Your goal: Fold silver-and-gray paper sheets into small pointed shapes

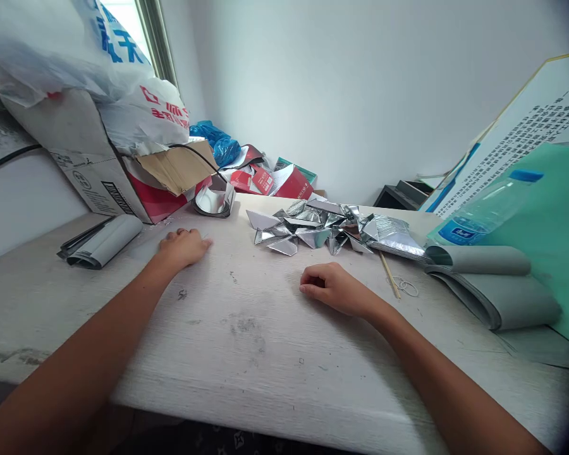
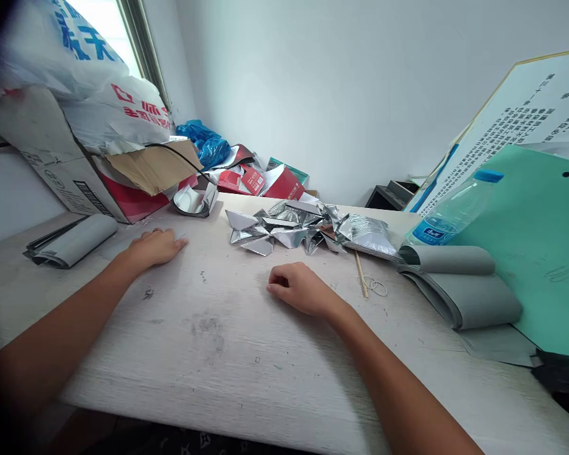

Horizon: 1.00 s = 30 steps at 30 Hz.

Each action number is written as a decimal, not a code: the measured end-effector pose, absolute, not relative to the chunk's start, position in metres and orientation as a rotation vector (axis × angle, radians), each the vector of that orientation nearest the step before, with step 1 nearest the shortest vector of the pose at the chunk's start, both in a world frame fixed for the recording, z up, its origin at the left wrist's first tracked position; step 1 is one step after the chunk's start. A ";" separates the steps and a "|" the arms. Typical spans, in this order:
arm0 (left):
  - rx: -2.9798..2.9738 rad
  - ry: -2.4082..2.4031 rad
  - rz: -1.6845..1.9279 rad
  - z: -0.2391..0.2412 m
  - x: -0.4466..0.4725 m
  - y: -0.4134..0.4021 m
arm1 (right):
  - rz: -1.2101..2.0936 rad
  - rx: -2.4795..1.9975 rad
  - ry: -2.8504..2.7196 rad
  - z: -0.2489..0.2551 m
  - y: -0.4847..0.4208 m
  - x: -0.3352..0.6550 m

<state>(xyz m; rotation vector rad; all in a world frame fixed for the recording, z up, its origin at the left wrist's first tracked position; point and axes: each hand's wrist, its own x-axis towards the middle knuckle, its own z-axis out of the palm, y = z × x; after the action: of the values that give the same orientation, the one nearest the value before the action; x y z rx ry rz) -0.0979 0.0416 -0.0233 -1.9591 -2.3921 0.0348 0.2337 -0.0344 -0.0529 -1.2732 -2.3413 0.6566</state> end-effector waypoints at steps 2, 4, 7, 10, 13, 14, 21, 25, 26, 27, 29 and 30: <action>-2.025 -2.347 0.057 -0.024 -0.091 0.038 | 0.662 -1.275 -2.339 -0.053 -0.035 0.234; -2.086 -2.257 0.057 -0.026 -0.082 0.033 | 0.666 -1.271 -2.340 -0.054 -0.035 0.235; -2.103 -2.161 0.052 -0.029 -0.072 0.027 | 0.662 -1.260 -2.341 -0.054 -0.034 0.235; -2.093 -2.116 0.038 -0.029 -0.069 0.023 | 0.669 -1.267 -2.332 -0.053 -0.034 0.234; -2.091 -2.098 0.035 -0.024 -0.064 0.018 | 0.685 -1.270 -2.328 -0.051 -0.034 0.234; -2.104 -2.093 0.033 -0.023 -0.061 0.015 | 0.686 -1.268 -2.330 -0.051 -0.034 0.233; -3.082 -1.780 -0.234 -0.021 -0.031 -0.011 | 0.639 -1.246 -2.340 -0.054 -0.033 0.234; -3.177 -1.452 -0.203 -0.029 -0.026 -0.020 | 0.589 -1.222 -2.378 -0.052 -0.035 0.234; -3.164 -1.426 -0.182 -0.031 -0.026 -0.022 | 0.601 -1.199 -2.399 -0.050 -0.038 0.232; -3.149 -1.409 -0.168 -0.032 -0.026 -0.023 | 0.623 -1.156 -2.432 -0.049 -0.041 0.230; -3.122 -1.372 -0.166 -0.035 -0.024 -0.024 | 0.659 -1.004 -2.539 -0.048 -0.049 0.222; -3.114 -1.355 -0.170 -0.036 -0.024 -0.024 | 0.641 -0.909 -2.610 -0.048 -0.054 0.216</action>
<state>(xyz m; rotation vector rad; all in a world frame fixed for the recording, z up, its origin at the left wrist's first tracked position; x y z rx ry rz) -0.0236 -0.0235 -0.0360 -3.1144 -1.3551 -0.1701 0.2165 -0.0539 -0.0483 -0.9094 -2.6103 0.6407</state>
